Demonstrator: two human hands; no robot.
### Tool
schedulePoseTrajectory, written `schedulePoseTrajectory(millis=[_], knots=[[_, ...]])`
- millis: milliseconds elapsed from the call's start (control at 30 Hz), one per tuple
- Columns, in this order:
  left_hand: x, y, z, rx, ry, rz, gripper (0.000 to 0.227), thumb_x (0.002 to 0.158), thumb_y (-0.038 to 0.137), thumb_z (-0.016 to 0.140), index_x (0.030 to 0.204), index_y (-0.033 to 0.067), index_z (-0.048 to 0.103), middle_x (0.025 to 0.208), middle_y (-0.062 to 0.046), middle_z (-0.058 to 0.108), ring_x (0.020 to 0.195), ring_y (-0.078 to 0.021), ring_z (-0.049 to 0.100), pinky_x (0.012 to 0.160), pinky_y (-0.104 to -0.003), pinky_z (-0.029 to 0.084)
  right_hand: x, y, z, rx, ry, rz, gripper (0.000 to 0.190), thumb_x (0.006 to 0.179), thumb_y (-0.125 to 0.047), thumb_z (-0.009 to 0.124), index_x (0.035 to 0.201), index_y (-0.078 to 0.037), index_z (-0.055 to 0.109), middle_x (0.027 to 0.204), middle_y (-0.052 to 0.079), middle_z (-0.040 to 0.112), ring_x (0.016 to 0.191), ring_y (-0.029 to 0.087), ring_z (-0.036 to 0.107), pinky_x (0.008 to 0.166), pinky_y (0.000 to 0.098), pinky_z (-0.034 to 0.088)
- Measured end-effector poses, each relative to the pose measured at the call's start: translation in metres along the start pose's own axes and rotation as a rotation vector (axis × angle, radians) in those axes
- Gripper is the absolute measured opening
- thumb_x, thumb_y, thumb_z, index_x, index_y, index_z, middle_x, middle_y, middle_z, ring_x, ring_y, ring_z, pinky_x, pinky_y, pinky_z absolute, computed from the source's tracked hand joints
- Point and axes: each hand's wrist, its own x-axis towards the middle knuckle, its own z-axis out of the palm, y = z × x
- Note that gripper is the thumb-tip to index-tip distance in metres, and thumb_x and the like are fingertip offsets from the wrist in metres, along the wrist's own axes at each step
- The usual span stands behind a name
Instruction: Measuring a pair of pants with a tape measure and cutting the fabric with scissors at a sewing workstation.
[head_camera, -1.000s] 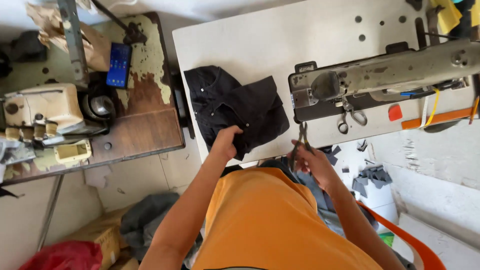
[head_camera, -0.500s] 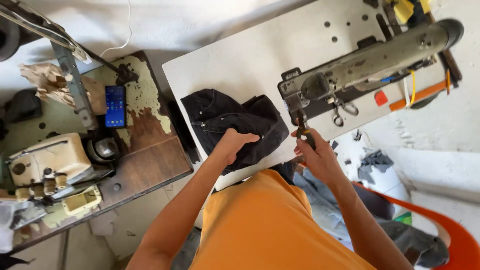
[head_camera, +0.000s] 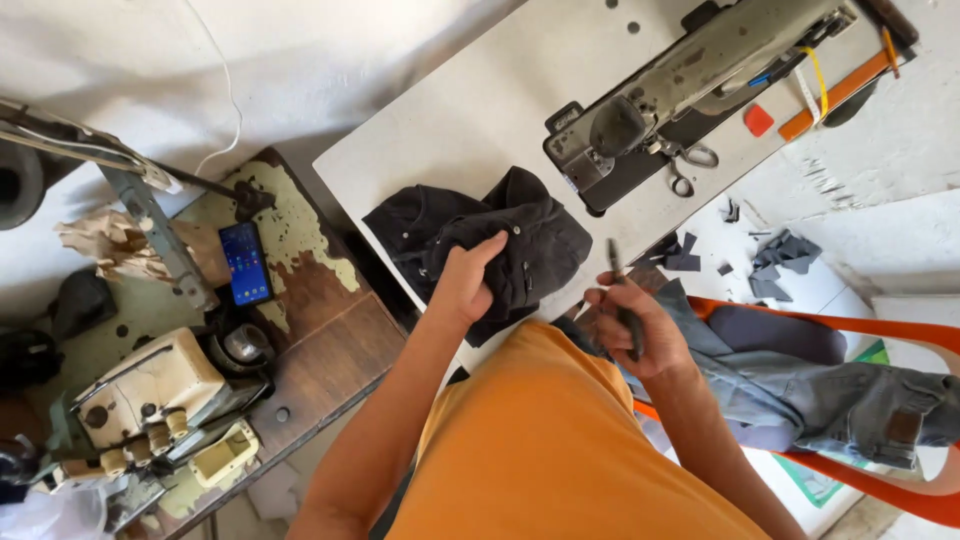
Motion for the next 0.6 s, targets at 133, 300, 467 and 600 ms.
schedulePoseTrajectory(millis=[133,300,467,600], knots=[[0.009,-0.007,-0.023,0.002,0.013,-0.003,0.078,0.076,0.009,0.093,0.141,-0.0111,0.055,0.139,-0.025,0.061,0.127,-0.0308,0.06,0.102,-0.049,0.054,0.008,0.056,-0.068,0.17,-0.079,0.211,0.047,0.093,-0.033,0.053,0.132,-0.008,0.065,0.097,0.014,0.068,0.058,0.017,0.054,0.044,0.0251,0.042],[0.003,-0.008,-0.029,0.078,0.043,0.0,0.085,0.066,0.002,0.097,0.139,-0.0134,0.055,0.136,-0.025,0.063,0.123,-0.0298,0.062,0.101,-0.047,0.055,-0.014,0.033,-0.031,0.069,-0.024,0.237,0.044,0.095,-0.014,0.052,0.137,-0.004,0.06,0.104,0.012,0.068,0.076,0.02,0.06,0.062,0.0293,0.048],[0.004,0.007,-0.018,0.054,0.025,0.017,0.081,0.067,0.0,0.096,0.137,-0.0119,0.056,0.134,-0.026,0.064,0.121,-0.0323,0.065,0.098,-0.049,0.056,-0.015,-0.005,0.03,-0.219,0.003,0.126,0.043,0.105,-0.024,0.052,0.136,0.003,0.061,0.102,0.022,0.076,0.088,0.03,0.077,0.063,0.0319,0.062],[0.001,-0.004,-0.02,0.029,0.01,0.04,0.086,0.07,0.001,0.095,0.14,-0.015,0.049,0.139,-0.028,0.06,0.129,-0.035,0.059,0.104,-0.052,0.052,-0.026,-0.027,0.067,-1.066,0.167,-0.248,0.036,0.101,-0.04,0.062,0.113,-0.007,0.067,0.097,0.017,0.07,0.096,0.034,0.067,0.081,0.0441,0.052]])
